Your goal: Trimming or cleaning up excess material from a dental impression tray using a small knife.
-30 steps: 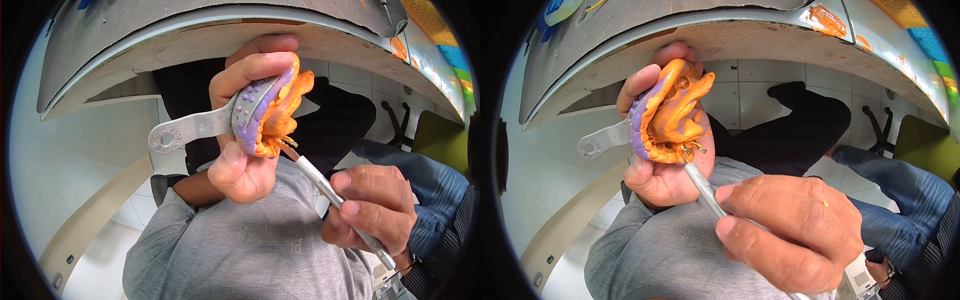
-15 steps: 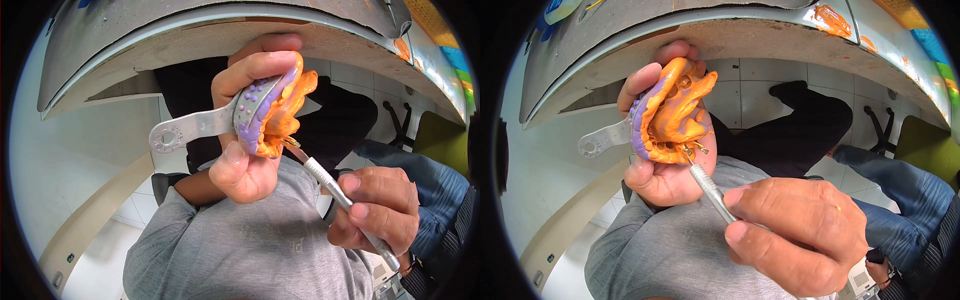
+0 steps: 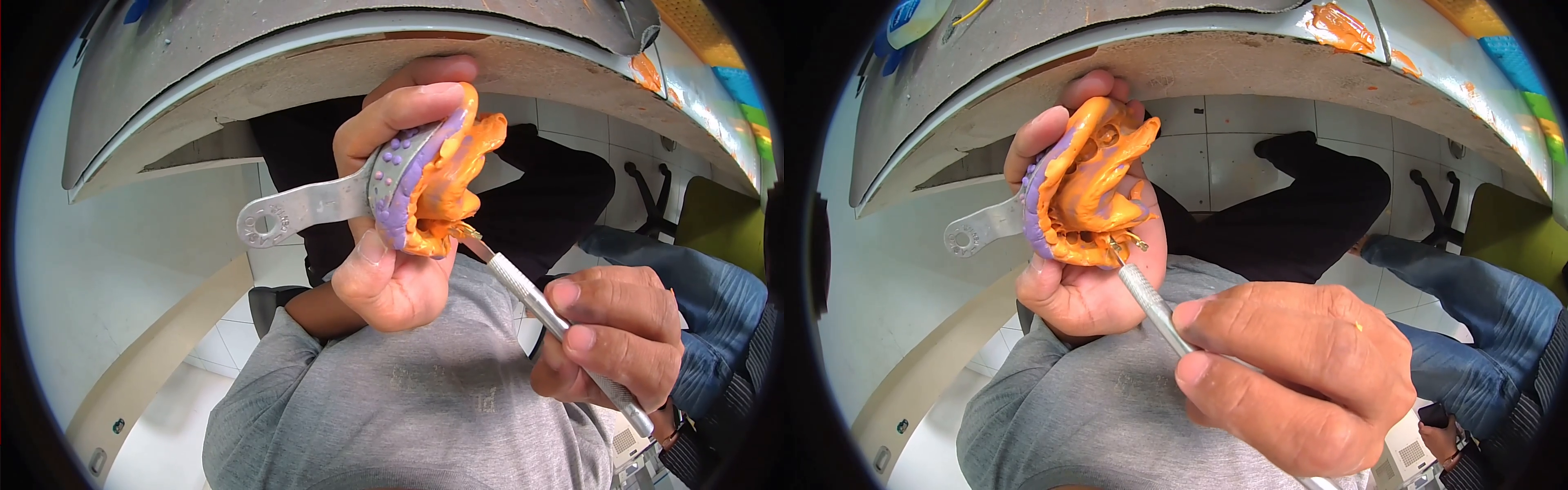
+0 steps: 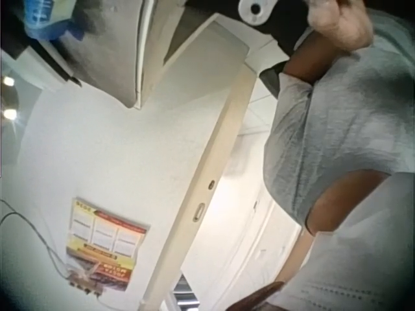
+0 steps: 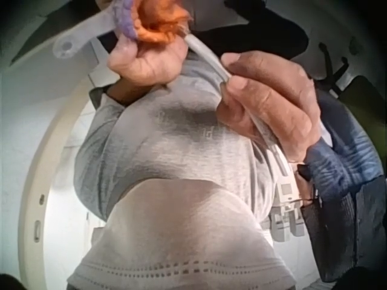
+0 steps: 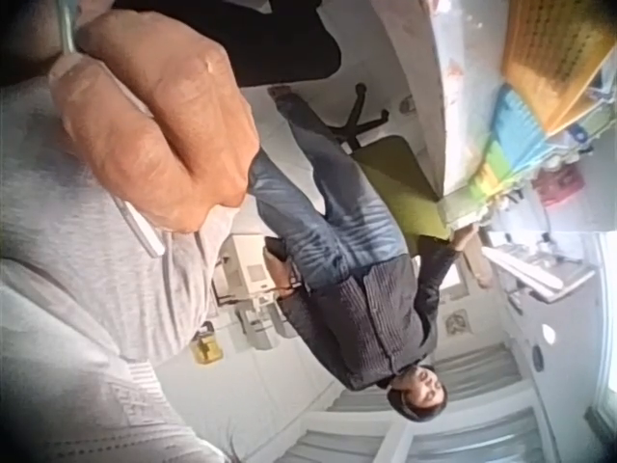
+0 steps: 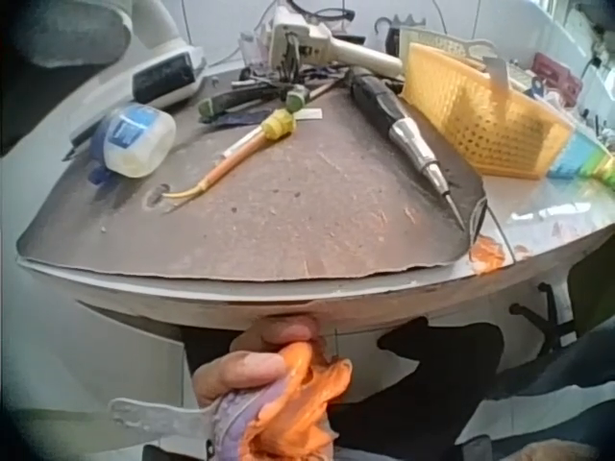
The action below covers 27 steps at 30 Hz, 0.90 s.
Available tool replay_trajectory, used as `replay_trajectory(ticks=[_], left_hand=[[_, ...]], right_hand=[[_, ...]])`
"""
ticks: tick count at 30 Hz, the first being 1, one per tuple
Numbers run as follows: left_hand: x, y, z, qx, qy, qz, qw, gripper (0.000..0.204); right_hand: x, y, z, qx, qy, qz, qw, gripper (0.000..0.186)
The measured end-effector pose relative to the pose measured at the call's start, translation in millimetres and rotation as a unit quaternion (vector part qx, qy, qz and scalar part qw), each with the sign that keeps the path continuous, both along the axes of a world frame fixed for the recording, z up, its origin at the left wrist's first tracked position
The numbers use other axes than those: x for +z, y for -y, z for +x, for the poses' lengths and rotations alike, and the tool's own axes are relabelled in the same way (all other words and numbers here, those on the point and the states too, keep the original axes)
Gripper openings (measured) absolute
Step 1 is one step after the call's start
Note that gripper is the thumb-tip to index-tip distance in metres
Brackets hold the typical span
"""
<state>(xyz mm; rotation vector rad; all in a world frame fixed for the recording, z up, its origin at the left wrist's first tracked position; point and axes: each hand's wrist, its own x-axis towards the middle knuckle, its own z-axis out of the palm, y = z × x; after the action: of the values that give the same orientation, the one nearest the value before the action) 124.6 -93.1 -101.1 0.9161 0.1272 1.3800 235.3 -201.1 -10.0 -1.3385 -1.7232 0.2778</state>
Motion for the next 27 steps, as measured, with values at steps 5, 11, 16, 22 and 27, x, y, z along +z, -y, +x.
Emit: replay_trajectory(ticks=[5, 11, 16, 22, 27], left_hand=[[1.2, 0.3, 0.9, -0.002, 0.002, -0.006, 1.0, 0.071], [3.9, 2.5, 5.6, 0.032, 0.012, -0.005, 0.999, 0.067], [4.2, 1.4, -1.2, 0.001, -0.005, -0.013, 1.0, 0.071], [-2.9, -4.5, -0.5, -0.011, 0.017, 0.019, 1.0, 0.072], [-3.4, -4.4, 0.8, -0.009, 0.008, 0.024, 1.0, 0.072]], right_hand=[[-2.2, -2.2, -2.9, -0.013, -0.002, 0.007, 1.0, 0.027], [0.3, -0.4, -1.0, 0.002, -0.001, -0.003, 1.0, 0.027], [1.0, -0.3, -2.7, -0.005, 0.004, -0.004, 1.0, 0.028], [0.4, 0.5, -1.5, -0.005, 0.001, 0.0, 1.0, 0.028], [-2.6, -2.1, 1.1, 0.004, 0.004, 0.009, 1.0, 0.028]])
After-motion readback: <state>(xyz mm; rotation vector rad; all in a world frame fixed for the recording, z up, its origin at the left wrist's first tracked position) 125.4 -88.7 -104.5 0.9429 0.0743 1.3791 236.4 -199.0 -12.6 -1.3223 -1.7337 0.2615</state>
